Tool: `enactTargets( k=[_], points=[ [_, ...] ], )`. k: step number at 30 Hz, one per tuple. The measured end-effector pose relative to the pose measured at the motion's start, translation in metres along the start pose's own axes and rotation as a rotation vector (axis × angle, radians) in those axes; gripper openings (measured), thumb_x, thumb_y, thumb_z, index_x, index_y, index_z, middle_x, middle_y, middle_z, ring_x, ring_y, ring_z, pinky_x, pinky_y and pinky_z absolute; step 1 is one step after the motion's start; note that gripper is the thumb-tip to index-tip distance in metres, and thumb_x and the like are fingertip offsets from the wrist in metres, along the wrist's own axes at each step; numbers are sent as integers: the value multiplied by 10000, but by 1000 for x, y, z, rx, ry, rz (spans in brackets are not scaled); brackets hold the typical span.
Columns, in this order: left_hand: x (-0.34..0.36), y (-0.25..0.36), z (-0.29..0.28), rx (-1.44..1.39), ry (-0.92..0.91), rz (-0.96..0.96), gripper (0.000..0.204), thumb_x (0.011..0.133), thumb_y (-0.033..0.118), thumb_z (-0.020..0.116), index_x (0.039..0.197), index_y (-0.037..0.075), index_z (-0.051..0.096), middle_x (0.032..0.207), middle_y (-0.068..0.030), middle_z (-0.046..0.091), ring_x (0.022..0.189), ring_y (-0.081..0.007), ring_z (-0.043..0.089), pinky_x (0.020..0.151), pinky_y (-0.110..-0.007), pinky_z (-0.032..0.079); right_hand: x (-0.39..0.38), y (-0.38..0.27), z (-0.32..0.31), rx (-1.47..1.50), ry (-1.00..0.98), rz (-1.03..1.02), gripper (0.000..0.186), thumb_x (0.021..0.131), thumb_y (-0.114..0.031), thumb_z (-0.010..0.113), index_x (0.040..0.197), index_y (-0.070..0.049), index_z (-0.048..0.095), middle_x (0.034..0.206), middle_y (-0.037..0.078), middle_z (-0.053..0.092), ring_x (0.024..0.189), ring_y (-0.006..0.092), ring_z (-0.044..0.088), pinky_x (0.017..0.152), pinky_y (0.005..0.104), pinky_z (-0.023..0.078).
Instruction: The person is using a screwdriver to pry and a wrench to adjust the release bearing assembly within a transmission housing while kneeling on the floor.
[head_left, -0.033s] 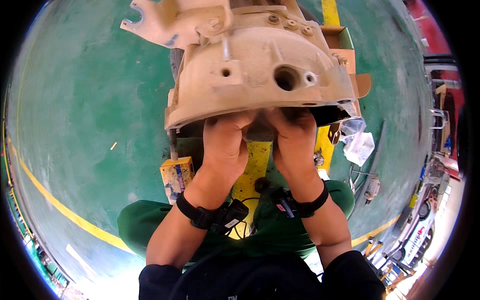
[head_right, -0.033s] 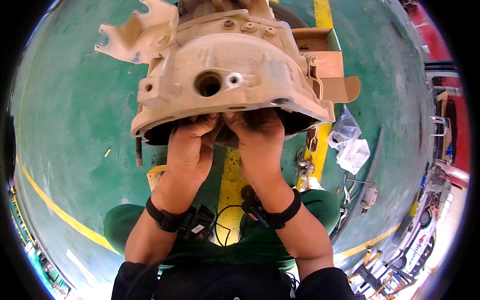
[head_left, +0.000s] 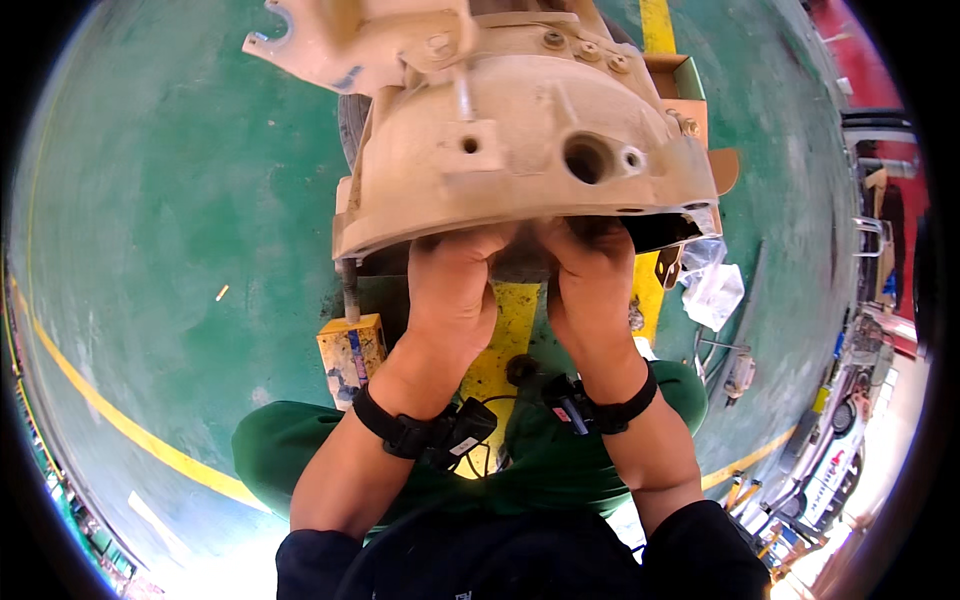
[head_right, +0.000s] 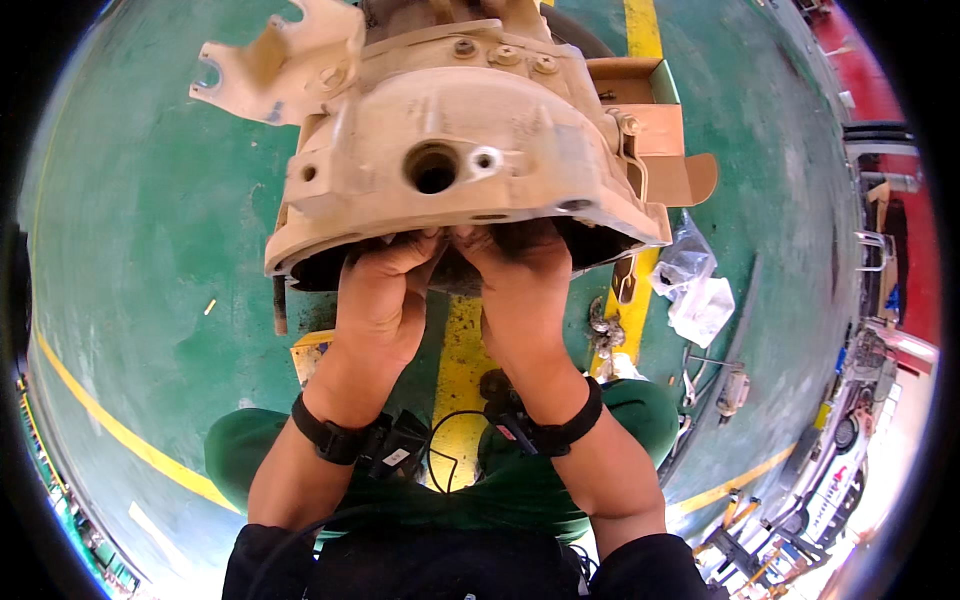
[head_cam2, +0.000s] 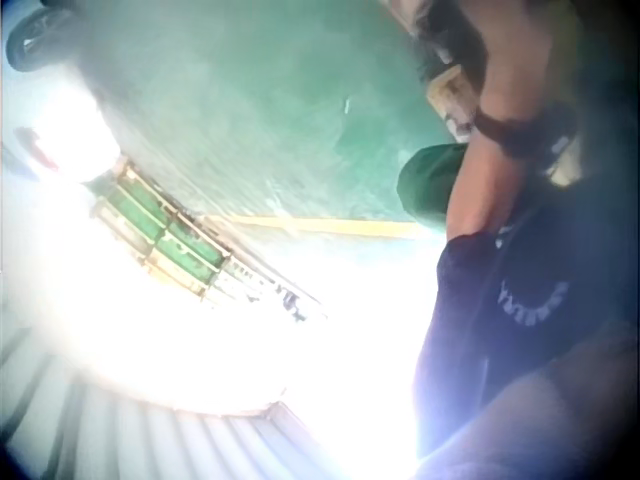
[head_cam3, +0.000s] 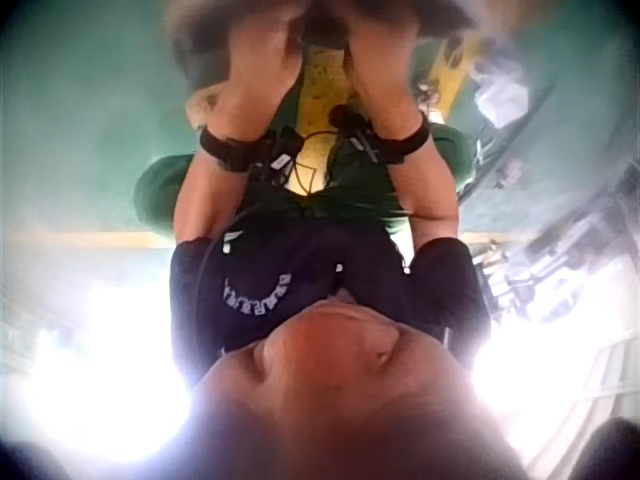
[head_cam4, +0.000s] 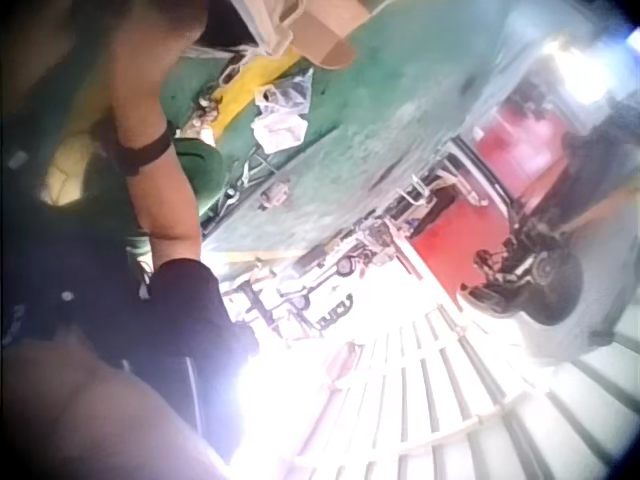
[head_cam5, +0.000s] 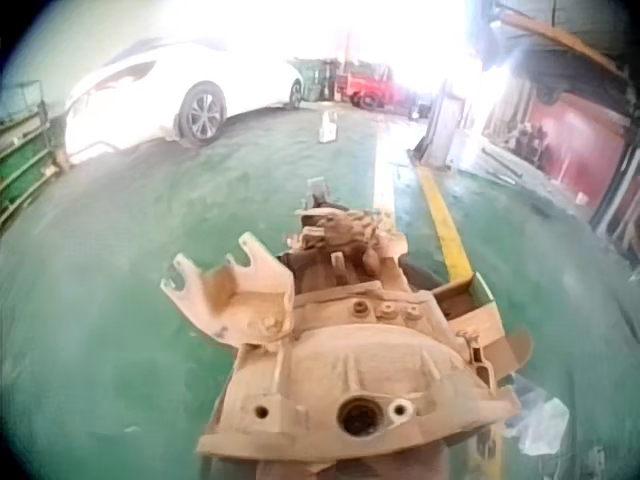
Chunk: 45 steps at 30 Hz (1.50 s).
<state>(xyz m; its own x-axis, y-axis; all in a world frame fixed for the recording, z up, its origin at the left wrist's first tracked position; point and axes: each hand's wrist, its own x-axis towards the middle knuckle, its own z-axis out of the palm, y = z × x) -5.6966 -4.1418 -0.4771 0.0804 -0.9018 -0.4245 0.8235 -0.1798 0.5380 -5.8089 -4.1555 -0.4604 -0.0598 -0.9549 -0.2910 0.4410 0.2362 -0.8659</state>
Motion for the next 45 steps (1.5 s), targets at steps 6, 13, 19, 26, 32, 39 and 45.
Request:
enactTargets(
  k=[6, 13, 19, 26, 32, 39, 45],
  points=[
    [0, -1, -1, 123, -21, 100, 371, 797, -15, 752, 1142, 30, 624, 1118, -46, 654, 1040, -145, 602, 941, -295, 467, 1, 3, -1, -35, 73, -60, 328, 843, 82, 660, 1160, 35, 588, 1109, 83, 652, 1016, 163, 610, 926, 303, 471],
    [11, 6, -17, 328, -180, 174, 406, 794, 45, 772, 1153, -29, 597, 1111, -90, 663, 1001, -173, 618, 869, -314, 502, 5, 6, -14, -79, 0, -91, 247, 856, 58, 647, 1100, 25, 626, 1041, 67, 670, 955, 167, 627, 899, 295, 479],
    [8, 10, -8, 183, -59, 147, 366, 760, -10, 769, 1094, -22, 619, 1048, -88, 684, 970, -177, 631, 833, -303, 510, 1, 7, -3, -68, 34, -51, 239, 865, 52, 641, 1103, 26, 626, 1037, 68, 670, 942, 171, 626, 876, 292, 489],
    [14, 9, -5, 346, -86, 171, 300, 744, -46, 757, 1024, -20, 652, 963, -65, 699, 920, -178, 646, 801, -305, 524, 8, 0, -14, -58, -1, -44, 259, 854, 67, 646, 1109, 41, 616, 1069, 78, 663, 964, 166, 619, 888, 298, 488],
    [11, 12, 4, 366, 51, 150, 335, 725, -21, 799, 1003, 62, 632, 873, 9, 655, 722, -88, 590, 596, -215, 417, 9, 6, -2, -95, 15, -84, 284, 823, 81, 676, 1096, 72, 596, 1100, 92, 650, 966, 161, 612, 874, 291, 488],
    [9, 4, 3, 381, 67, 123, 272, 811, 48, 761, 1056, 89, 650, 920, 42, 629, 778, -42, 539, 555, -212, 325, 3, 2, -2, 86, 19, -91, 332, 824, 114, 661, 1141, 72, 570, 1101, 106, 646, 997, 161, 613, 884, 286, 521],
    [9, 4, 4, 431, 99, 95, 149, 837, 47, 728, 949, 104, 646, 852, 45, 607, 729, -58, 513, 578, -219, 327, 11, 13, -12, 393, -16, 23, 368, 791, 149, 661, 1140, 67, 577, 1119, 102, 649, 982, 154, 614, 854, 285, 526]
  ],
)
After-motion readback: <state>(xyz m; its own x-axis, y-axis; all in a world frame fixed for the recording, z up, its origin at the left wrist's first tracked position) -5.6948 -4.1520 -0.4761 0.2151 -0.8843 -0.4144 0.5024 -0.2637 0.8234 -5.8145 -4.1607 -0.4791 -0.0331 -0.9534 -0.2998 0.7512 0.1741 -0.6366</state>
